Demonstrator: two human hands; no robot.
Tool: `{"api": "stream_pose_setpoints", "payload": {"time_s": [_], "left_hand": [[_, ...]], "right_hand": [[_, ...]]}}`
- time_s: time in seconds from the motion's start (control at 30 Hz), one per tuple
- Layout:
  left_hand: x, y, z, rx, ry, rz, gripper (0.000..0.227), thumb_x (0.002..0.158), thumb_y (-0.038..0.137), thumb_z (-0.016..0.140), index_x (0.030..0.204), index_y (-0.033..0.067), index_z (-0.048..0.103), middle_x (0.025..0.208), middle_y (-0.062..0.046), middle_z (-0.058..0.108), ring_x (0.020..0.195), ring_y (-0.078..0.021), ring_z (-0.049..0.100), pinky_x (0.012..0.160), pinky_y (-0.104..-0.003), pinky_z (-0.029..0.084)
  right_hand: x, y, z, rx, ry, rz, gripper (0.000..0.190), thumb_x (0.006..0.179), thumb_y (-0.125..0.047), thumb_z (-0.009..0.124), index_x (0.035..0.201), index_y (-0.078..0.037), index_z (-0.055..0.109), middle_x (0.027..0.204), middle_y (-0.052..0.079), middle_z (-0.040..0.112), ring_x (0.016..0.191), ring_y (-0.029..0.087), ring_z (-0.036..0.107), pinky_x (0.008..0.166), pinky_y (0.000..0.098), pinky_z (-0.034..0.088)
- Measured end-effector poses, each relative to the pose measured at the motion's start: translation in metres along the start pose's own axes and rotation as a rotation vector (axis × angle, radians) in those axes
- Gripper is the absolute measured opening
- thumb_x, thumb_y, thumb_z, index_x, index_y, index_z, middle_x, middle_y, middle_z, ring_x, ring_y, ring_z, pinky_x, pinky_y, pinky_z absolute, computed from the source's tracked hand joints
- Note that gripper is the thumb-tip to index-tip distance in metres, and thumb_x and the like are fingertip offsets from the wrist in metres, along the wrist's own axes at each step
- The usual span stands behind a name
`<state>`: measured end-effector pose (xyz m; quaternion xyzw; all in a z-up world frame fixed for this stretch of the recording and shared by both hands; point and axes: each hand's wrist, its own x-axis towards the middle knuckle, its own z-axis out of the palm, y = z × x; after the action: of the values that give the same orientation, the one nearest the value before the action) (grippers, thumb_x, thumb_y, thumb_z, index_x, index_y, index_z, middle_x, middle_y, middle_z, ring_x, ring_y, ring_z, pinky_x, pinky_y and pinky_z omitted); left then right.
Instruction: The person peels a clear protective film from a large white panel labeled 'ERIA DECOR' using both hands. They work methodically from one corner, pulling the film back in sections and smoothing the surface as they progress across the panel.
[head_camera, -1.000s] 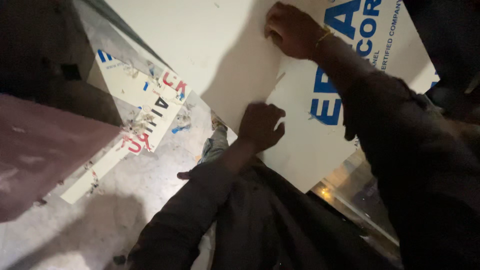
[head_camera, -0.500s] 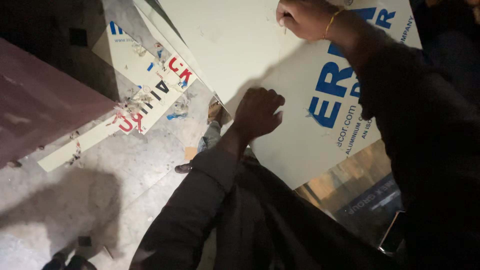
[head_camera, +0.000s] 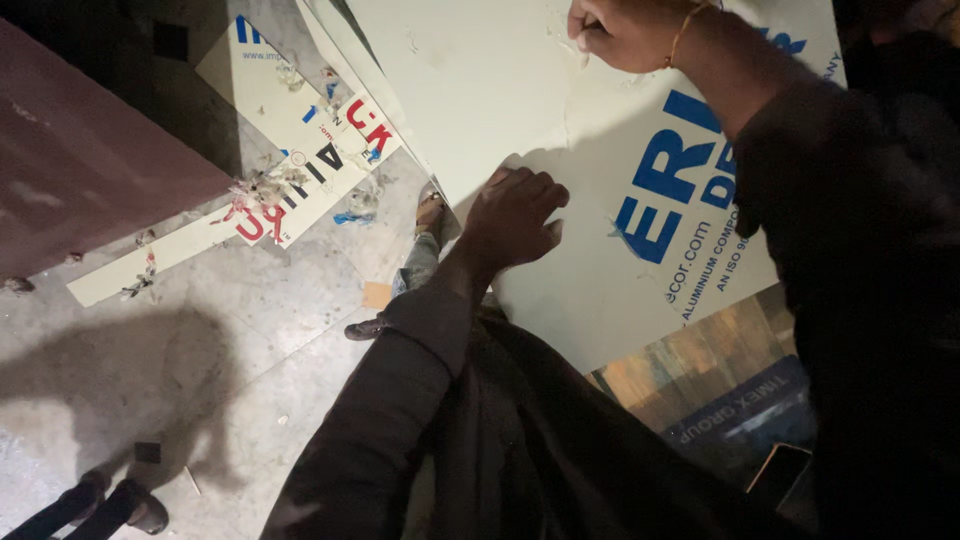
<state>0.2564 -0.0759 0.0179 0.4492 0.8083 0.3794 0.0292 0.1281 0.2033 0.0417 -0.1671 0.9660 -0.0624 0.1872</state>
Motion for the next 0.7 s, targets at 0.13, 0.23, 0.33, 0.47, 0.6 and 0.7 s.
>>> {"api": "stream_pose_setpoints", "payload": {"time_s": [0.13,0.23,0.33,0.47,0.6,0.7], "left_hand": [[-0.001,0.002,-0.003,0.0,0.031,-0.021,0.031,0.074,0.022,0.081,0.101,0.0137,0.066,0.095,-0.003,0.065,0.094,-0.0234,0.065,0.092,-0.043,0.052],[0.0,0.002,-0.004,0.024,0.003,-0.024,0.031,0.076,0.023,0.081,0.101,0.0131,0.066,0.094,-0.003,0.064,0.092,-0.0233,0.065,0.091,-0.043,0.052],[0.0,0.002,-0.004,0.042,0.004,0.0,0.033,0.076,0.025,0.081,0.102,0.0124,0.066,0.094,-0.004,0.064,0.091,-0.0233,0.065,0.093,-0.044,0.052],[-0.002,0.002,-0.004,-0.01,0.044,0.007,0.033,0.077,0.023,0.08,0.104,0.012,0.066,0.096,-0.005,0.064,0.095,-0.0249,0.066,0.092,-0.044,0.052],[-0.003,0.001,-0.002,-0.019,0.027,-0.002,0.034,0.076,0.023,0.08,0.104,0.0124,0.065,0.097,-0.005,0.065,0.096,-0.0256,0.066,0.092,-0.044,0.051],[-0.003,-0.001,-0.002,0.0,-0.003,-0.009,0.034,0.077,0.024,0.08,0.105,0.0121,0.065,0.098,-0.006,0.065,0.097,-0.0254,0.065,0.093,-0.045,0.051]], "right_hand": [[0.0,-0.002,-0.001,0.23,0.072,-0.122,0.023,0.111,-0.016,0.061,0.127,0.0,0.069,0.107,0.016,0.075,0.089,0.022,0.072,0.081,0.0373,0.06],[-0.004,-0.006,-0.004,0.177,-0.037,-0.019,0.027,0.106,-0.016,0.064,0.129,-0.003,0.067,0.108,0.017,0.075,0.092,0.023,0.072,0.082,0.0382,0.059],[-0.011,-0.013,-0.003,0.005,-0.051,0.029,0.033,0.101,-0.017,0.068,0.131,-0.004,0.067,0.108,0.016,0.075,0.094,0.025,0.072,0.083,0.0415,0.058],[-0.009,-0.019,-0.001,-0.247,0.084,-0.071,0.022,0.104,-0.021,0.067,0.122,-0.009,0.074,0.112,0.01,0.076,0.101,0.024,0.072,0.087,0.0425,0.058],[-0.007,-0.019,0.0,-0.489,-0.037,-0.098,0.021,0.111,-0.023,0.063,0.121,-0.01,0.076,0.11,0.01,0.077,0.098,0.022,0.073,0.087,0.0389,0.059],[-0.008,-0.019,-0.002,-0.481,0.045,-0.157,0.017,0.102,-0.016,0.067,0.114,-0.01,0.077,0.112,0.007,0.075,0.102,0.019,0.072,0.087,0.0368,0.059]]}}
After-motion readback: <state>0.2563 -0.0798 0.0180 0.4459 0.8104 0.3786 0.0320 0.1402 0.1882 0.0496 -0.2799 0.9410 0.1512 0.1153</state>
